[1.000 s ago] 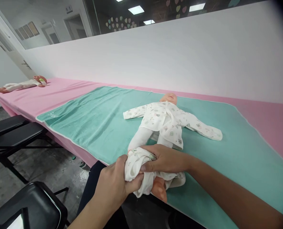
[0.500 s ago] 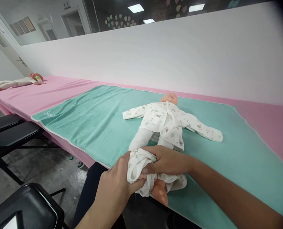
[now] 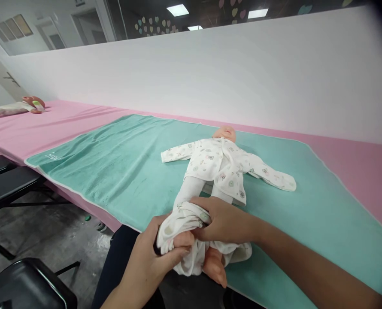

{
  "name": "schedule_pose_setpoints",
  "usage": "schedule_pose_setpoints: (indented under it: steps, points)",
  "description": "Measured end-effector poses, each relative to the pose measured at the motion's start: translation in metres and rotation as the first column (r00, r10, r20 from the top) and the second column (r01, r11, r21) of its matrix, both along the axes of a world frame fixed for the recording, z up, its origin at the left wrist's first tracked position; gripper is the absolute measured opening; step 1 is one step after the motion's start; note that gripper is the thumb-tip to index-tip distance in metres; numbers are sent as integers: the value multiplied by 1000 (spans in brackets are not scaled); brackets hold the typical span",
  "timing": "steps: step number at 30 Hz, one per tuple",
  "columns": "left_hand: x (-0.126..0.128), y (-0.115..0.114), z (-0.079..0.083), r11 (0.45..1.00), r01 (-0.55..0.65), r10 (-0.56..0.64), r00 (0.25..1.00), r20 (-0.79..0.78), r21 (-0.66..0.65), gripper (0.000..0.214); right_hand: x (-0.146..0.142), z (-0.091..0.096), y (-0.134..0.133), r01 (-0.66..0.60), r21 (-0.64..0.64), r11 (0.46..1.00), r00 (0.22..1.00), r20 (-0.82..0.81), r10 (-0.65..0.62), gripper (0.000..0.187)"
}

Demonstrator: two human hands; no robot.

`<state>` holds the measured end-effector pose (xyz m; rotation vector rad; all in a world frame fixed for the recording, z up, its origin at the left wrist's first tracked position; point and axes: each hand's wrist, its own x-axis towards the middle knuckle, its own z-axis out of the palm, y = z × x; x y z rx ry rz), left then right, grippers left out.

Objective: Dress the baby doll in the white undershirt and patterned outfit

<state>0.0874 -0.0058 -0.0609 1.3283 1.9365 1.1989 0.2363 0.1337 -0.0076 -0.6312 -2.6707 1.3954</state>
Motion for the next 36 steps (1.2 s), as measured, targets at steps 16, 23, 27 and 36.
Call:
schedule_pose_setpoints:
  steps: [16,23,27,36]
  points:
    - [-60,41,45,904,428,-428,899,-90,-27,43,-1,7,8,-84,-123,989,996,-33,80,38]
    - [-63,71,26,951,297,-307,943,130,88,41,-5,-9,6,234,184,955,970,-106,-218,18]
    - [-59,92,39,934,297,-339,911,233,196,34,-2,-7,9,291,184,939,945,-206,-253,27]
    - [-8,169,42,837,535,-312,636,-706,113,60,13,-6,46,695,511,505,715,-422,-557,27]
